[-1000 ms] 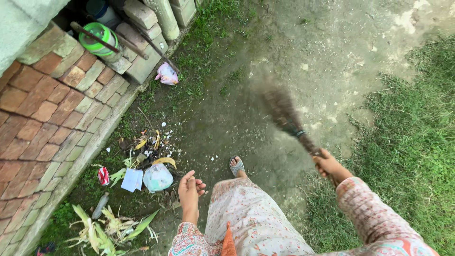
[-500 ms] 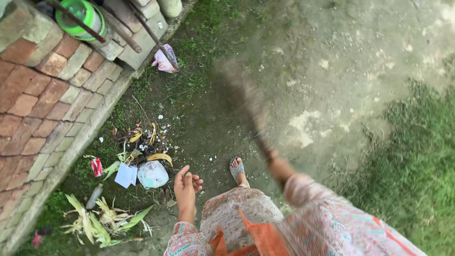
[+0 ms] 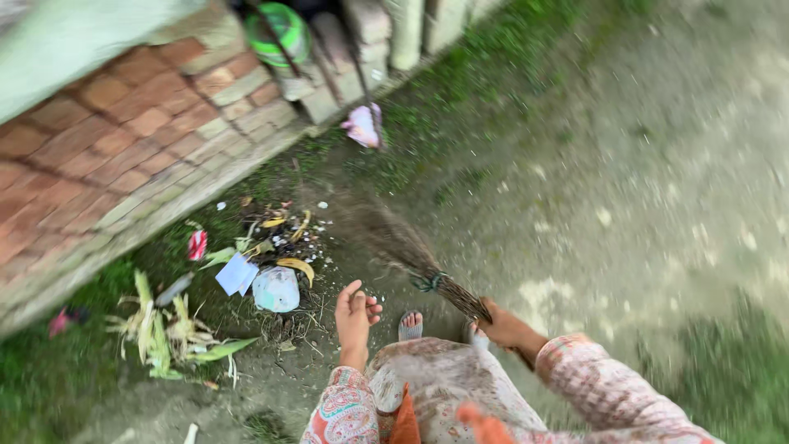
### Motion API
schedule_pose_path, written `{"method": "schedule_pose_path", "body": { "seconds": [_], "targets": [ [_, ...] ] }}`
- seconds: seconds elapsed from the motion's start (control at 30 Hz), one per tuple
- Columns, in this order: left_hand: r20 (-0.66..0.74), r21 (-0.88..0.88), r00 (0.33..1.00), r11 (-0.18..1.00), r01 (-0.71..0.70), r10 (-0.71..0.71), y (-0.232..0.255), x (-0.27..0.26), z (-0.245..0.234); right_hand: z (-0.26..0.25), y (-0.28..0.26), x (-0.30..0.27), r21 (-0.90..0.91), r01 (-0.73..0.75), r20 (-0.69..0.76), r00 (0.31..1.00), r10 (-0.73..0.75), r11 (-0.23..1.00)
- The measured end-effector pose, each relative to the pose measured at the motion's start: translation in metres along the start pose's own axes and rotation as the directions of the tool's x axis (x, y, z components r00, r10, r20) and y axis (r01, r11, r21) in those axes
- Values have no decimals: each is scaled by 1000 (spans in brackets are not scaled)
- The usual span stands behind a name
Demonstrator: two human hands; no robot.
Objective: The person sweeps trash and debris along the ground into a pile using a broom, then sets the broom on a ledge.
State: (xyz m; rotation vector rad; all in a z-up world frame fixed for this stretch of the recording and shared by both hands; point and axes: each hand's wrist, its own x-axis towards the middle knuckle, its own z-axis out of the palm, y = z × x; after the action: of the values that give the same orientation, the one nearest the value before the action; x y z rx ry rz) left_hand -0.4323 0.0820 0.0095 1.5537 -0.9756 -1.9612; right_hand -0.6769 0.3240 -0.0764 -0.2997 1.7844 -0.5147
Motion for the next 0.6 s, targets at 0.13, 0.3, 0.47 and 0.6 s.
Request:
{"method": "schedule_pose_path", "body": {
  "seconds": [0.13, 0.3, 0.47, 0.6],
  "targets": [
    [-99, -91, 995, 995, -37, 28, 6, -6, 17, -18, -64, 18, -51, -13, 158, 987, 21, 999],
    [-284, -265, 957, 954, -139, 60, -2, -22, 41, -73, -167, 12, -319, 109, 324, 946, 1, 941],
    [-474, -423, 879, 864, -274, 46, -40, -60, 78, -128, -203, 14, -343, 443, 540, 815, -212, 828],
    [-598, -528, 798, 784, -326, -71, -88, -112, 98, -127, -217, 25, -424, 501, 573, 794, -205, 755]
  ]
}}
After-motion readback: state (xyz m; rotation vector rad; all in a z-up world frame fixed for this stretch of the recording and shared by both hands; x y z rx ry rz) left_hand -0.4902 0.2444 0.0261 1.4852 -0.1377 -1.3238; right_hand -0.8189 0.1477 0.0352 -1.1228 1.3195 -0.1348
